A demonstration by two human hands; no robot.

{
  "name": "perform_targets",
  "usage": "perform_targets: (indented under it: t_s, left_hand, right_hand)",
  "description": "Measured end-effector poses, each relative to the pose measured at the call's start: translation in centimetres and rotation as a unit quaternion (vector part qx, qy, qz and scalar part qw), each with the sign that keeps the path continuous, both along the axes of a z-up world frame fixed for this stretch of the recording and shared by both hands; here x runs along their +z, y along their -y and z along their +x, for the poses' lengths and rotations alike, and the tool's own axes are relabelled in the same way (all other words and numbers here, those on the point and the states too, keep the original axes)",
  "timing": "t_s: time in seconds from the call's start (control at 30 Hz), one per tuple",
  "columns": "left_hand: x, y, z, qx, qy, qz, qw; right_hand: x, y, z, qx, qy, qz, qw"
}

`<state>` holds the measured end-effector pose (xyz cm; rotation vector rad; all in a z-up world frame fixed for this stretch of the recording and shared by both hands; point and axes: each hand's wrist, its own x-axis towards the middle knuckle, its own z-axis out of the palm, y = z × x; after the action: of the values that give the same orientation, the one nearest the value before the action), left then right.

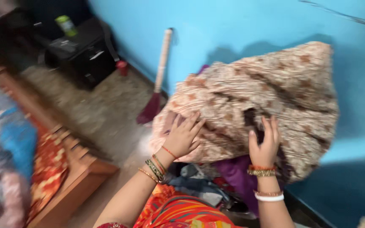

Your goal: The person folds several blankets and pillows by hand, stacks them on a chair, and then spreads a large brown floral blanket across the bed surface, tucking it in near the headboard and smoothing it out. They finish by bundling a light green mesh mosquito net on top of the bed.

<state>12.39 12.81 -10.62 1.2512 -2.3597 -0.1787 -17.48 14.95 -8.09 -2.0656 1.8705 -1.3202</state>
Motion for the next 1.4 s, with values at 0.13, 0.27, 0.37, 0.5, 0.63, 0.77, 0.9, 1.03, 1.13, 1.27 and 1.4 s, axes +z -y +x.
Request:
perform_targets:
  t_s: [0.13, 0.27, 0.37, 0.5, 0.63, 0.77, 0.9, 1.03, 1.13, 1.27, 1.4]
  left_hand:
    - [-2.1, -8.4, 8.5, 0.107, 0.034, 0.075, 0.991]
    - [-2.8, -19.1, 16.6, 0.237, 0.054, 0.033, 0.97]
    - [-2.5, -27.5, 21.7, 0.319, 0.039, 0.022, 0.947]
    - [-2.0, -38.9, 26.7, 0.418, 0.012, 0.065, 0.906]
    - [-2.3, -48.7, 30.4, 0.5, -0.001, 0.081, 0.862]
    - [-2.7, -55.8, 33.4, 0.574, -0.021, 0.061, 0.816]
    - [-3.9, -60.4, 35.6, 0.65, -0.056, 0.056, 0.756]
    - [-4.1, -63.2, 38.5, 0.68, -0.05, 0.037, 0.731]
    - [-3.4, -64.7, 41.0, 0.71, -0.036, 0.031, 0.703]
    - [-2.4, -65.6, 45.9, 0.745, -0.05, 0.02, 0.665]
    - [-1.9, -65.0, 49.4, 0.78, -0.079, -0.005, 0.621]
  right_hand:
    - [0.5, -3.9, 8.2, 0.102, -0.111, -0.027, 0.988]
    - [-0.4, -8.0, 16.6, 0.228, -0.143, -0.013, 0.963]
    - [-0.9, -12.5, 22.8, 0.301, -0.139, 0.017, 0.943]
    - [-1.1, -19.5, 30.3, 0.416, -0.123, 0.012, 0.901]
    - [-1.1, -24.9, 36.1, 0.484, -0.118, 0.027, 0.867]
    - [-0.5, -27.4, 41.0, 0.531, -0.131, 0.037, 0.837]
    - [-1.3, -27.6, 46.7, 0.583, -0.135, 0.046, 0.8]
    - [-3.1, -27.0, 55.2, 0.648, -0.113, 0.071, 0.75]
    - [-6.0, -26.8, 63.1, 0.697, -0.074, 0.102, 0.706]
    - [-12.0, -25.9, 75.4, 0.7, -0.056, 0.256, 0.664]
    - [-20.2, -25.8, 86.7, 0.667, -0.104, 0.346, 0.651]
